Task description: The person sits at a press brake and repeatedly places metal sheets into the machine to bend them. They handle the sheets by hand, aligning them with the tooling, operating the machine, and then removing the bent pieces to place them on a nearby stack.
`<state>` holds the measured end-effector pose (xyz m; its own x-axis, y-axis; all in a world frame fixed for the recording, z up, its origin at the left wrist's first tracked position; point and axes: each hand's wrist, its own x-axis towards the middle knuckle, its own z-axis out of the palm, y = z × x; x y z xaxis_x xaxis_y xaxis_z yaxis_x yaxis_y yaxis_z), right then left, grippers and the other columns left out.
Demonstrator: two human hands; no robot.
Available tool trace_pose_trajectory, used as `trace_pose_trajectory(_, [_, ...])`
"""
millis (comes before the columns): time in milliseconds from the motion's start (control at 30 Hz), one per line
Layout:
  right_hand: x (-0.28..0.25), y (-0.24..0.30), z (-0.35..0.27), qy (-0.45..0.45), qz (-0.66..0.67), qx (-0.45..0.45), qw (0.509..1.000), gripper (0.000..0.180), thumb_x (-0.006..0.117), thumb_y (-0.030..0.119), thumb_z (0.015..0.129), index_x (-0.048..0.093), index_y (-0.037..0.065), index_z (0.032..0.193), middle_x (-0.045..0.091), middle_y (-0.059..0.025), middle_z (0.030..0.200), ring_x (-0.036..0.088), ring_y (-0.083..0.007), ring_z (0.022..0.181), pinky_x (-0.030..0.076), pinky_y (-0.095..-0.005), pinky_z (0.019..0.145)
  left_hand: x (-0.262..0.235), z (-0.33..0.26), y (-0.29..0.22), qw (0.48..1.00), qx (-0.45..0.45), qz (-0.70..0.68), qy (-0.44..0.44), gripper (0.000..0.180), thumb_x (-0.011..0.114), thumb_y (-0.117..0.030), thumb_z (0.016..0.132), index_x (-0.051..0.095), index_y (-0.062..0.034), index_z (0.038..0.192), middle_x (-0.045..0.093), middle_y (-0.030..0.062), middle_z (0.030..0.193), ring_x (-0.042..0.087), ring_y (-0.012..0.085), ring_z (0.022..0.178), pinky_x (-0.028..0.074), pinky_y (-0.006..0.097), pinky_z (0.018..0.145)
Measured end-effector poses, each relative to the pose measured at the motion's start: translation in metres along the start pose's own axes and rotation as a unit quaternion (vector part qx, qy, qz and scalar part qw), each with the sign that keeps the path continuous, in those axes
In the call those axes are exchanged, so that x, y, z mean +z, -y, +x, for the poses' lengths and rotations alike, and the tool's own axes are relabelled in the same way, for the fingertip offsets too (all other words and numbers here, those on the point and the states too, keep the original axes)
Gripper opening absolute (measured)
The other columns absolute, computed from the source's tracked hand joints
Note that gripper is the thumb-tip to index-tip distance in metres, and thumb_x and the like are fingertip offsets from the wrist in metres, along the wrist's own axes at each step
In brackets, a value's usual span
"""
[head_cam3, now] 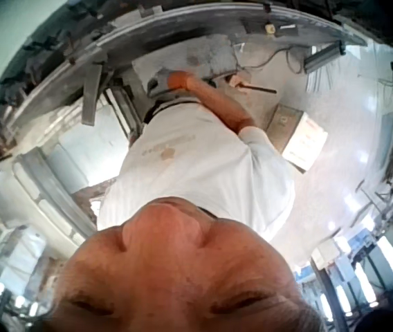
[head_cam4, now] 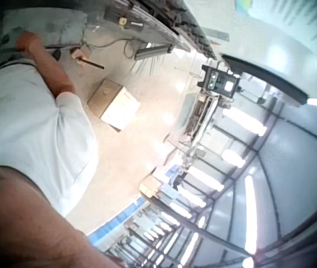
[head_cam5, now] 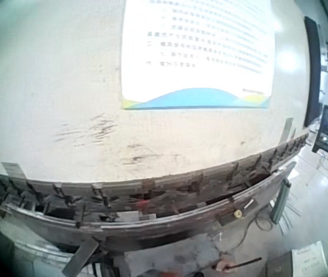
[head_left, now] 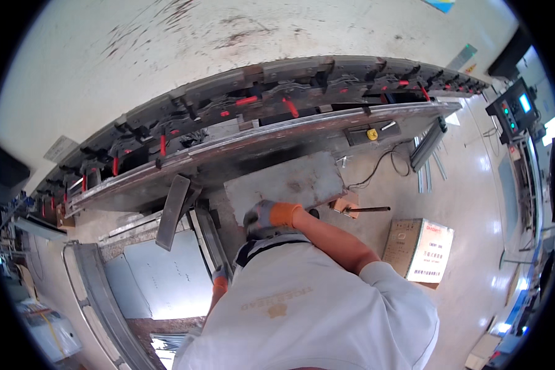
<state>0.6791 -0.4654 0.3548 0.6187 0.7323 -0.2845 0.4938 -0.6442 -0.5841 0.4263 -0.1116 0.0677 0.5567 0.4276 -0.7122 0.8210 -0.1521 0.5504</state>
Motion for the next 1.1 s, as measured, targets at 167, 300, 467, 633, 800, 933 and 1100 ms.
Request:
trace_pose_trajectory(167, [-0.081, -0.021, 0.038, -0.253, -0.054, 0.260, 0.930, 0.071, 0.062, 0.052, 0.086, 0.051, 0.003, 0.136, 0.064, -0.0239, 0.123, 0.060, -0.0403, 0.115, 0.048, -0.0467, 0.096, -0.028, 0.065, -0.025, 0.998, 0.052, 0.035, 0.008, 0.055, 0.066, -0.050, 0.088, 0.072, -0.0042, 0.116, 0.074, 0.0133, 0.111, 0.068, 0.0264, 0.106, 0.049, 0.036, 0.092])
trace_pose_trajectory(300, [-0.186, -0.049, 0.076, -0.410, -0.087, 0.248, 0.873, 0.077, 0.065, 0.051, 0.085, 0.045, 0.003, 0.142, 0.068, -0.0238, 0.115, 0.064, -0.0364, 0.112, 0.049, -0.0435, 0.097, -0.027, 0.113, -0.081, 0.989, 0.131, 0.028, 0.060, 0.046, 0.065, -0.040, 0.091, 0.070, -0.0042, 0.120, 0.073, 0.0132, 0.114, 0.067, 0.0236, 0.107, 0.049, 0.035, 0.093])
trace_pose_trajectory(467, [-0.227, -0.038, 0.118, -0.301, -0.164, 0.352, 0.871, 0.030, 0.063, 0.029, 0.084, 0.077, 0.005, 0.095, 0.071, -0.0228, 0.104, 0.070, -0.0371, 0.100, 0.055, -0.0435, 0.087, -0.032, 0.131, -0.110, 0.980, 0.187, -0.023, 0.066, 0.045, 0.064, -0.037, 0.094, 0.068, -0.0040, 0.124, 0.071, 0.0143, 0.120, 0.065, 0.0227, 0.112, 0.048, 0.033, 0.097])
trace_pose_trajectory(633, [-0.190, 0.056, 0.116, -0.189, -0.185, 0.219, 0.939, 0.034, 0.061, 0.037, 0.085, 0.077, 0.008, 0.095, 0.072, -0.0201, 0.099, 0.071, -0.0344, 0.092, 0.056, -0.0437, 0.079, -0.055, 0.119, -0.086, 0.978, 0.200, -0.011, 0.064, 0.048, 0.061, -0.041, 0.094, 0.067, -0.0045, 0.124, 0.069, 0.0154, 0.122, 0.064, 0.0270, 0.115, 0.048, 0.035, 0.099])
trace_pose_trajectory(800, [-0.048, 0.182, 0.073, 0.055, 0.063, -0.090, 0.992, 0.044, 0.065, 0.041, 0.088, 0.068, 0.008, 0.117, 0.069, -0.0170, 0.114, 0.065, -0.0335, 0.108, 0.050, -0.0432, 0.094, -0.024, 0.072, -0.153, 0.949, 0.291, 0.060, 0.104, 0.046, 0.062, -0.040, 0.093, 0.068, -0.0021, 0.119, 0.071, 0.0153, 0.117, 0.066, 0.0252, 0.112, 0.049, 0.034, 0.093])
trace_pose_trajectory(933, [0.031, 0.077, 0.059, -0.066, 0.219, -0.055, 0.972, 0.045, 0.066, 0.038, 0.089, 0.066, 0.008, 0.122, 0.069, -0.0160, 0.116, 0.064, -0.0341, 0.109, 0.049, -0.0418, 0.093, 0.009, 0.096, -0.215, 0.950, 0.203, -0.093, 0.220, 0.053, 0.061, -0.048, 0.093, 0.066, -0.0040, 0.124, 0.071, 0.0111, 0.117, 0.066, 0.0245, 0.107, 0.048, 0.035, 0.092])
trace_pose_trajectory(1100, [0.137, -0.119, -0.081, -0.218, 0.188, 0.358, 0.888, 0.031, 0.065, 0.038, 0.090, 0.072, 0.008, 0.098, 0.072, -0.0099, 0.086, 0.069, -0.0255, 0.075, 0.052, -0.0356, 0.065, 0.094, 0.021, -0.343, 0.842, 0.053, -0.347, 0.411, 0.069, 0.051, -0.060, 0.096, 0.049, -0.0091, 0.142, 0.055, 0.0103, 0.140, 0.056, 0.0269, 0.123, 0.042, 0.039, 0.105])
